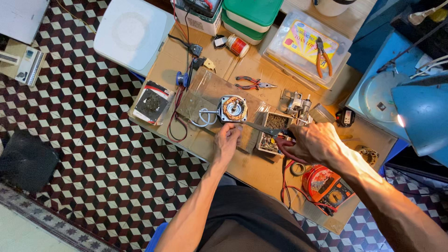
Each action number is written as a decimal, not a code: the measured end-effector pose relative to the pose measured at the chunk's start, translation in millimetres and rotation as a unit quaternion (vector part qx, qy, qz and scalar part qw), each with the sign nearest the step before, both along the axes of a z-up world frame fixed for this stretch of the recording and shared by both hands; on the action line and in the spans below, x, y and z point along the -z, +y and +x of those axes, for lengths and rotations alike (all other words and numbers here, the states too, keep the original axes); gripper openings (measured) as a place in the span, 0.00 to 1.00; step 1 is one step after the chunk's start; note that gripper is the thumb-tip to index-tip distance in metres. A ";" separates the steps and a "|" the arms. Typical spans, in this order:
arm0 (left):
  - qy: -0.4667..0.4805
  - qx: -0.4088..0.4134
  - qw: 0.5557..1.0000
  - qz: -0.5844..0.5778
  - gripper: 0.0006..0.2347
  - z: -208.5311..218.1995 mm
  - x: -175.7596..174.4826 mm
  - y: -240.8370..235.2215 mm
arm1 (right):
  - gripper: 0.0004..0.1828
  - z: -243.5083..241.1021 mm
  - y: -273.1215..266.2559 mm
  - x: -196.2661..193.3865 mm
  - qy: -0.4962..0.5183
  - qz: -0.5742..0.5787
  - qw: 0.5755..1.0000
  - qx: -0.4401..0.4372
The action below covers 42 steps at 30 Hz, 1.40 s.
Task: The person works on a disassembled electrical component, likely a motor stator, on a cluttered workbench. They use their hands to insert small metal pieces into the copper windings and later use pliers to adjust the component. The task involves careful manual manipulation of small parts within the stator slots.
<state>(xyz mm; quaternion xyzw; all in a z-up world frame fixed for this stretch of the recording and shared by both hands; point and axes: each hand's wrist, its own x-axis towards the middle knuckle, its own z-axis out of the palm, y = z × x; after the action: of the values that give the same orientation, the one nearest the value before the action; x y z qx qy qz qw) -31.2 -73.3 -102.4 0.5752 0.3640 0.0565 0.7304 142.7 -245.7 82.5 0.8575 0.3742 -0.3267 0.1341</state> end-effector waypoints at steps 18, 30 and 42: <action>-0.155 0.336 0.728 0.577 0.08 116.3 -146.0 82.8 | 0.39 -157.7 -53.5 53.2 0.169 0.177 0.793 0.558; 0.040 0.747 0.570 0.340 0.14 203.3 -81.6 138.7 | 0.32 -201.3 32.3 53.6 0.245 0.287 0.503 0.777; -0.002 0.758 0.590 0.277 0.14 204.7 -79.5 126.7 | 0.36 -174.7 65.1 15.1 0.141 0.136 0.699 0.688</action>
<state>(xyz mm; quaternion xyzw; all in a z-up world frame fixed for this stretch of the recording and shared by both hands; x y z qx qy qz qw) 173.5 53.4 -22.9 0.8176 -0.2381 -0.4187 0.3155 -32.0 -180.6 67.4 0.8290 -0.2649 -0.3903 -0.3004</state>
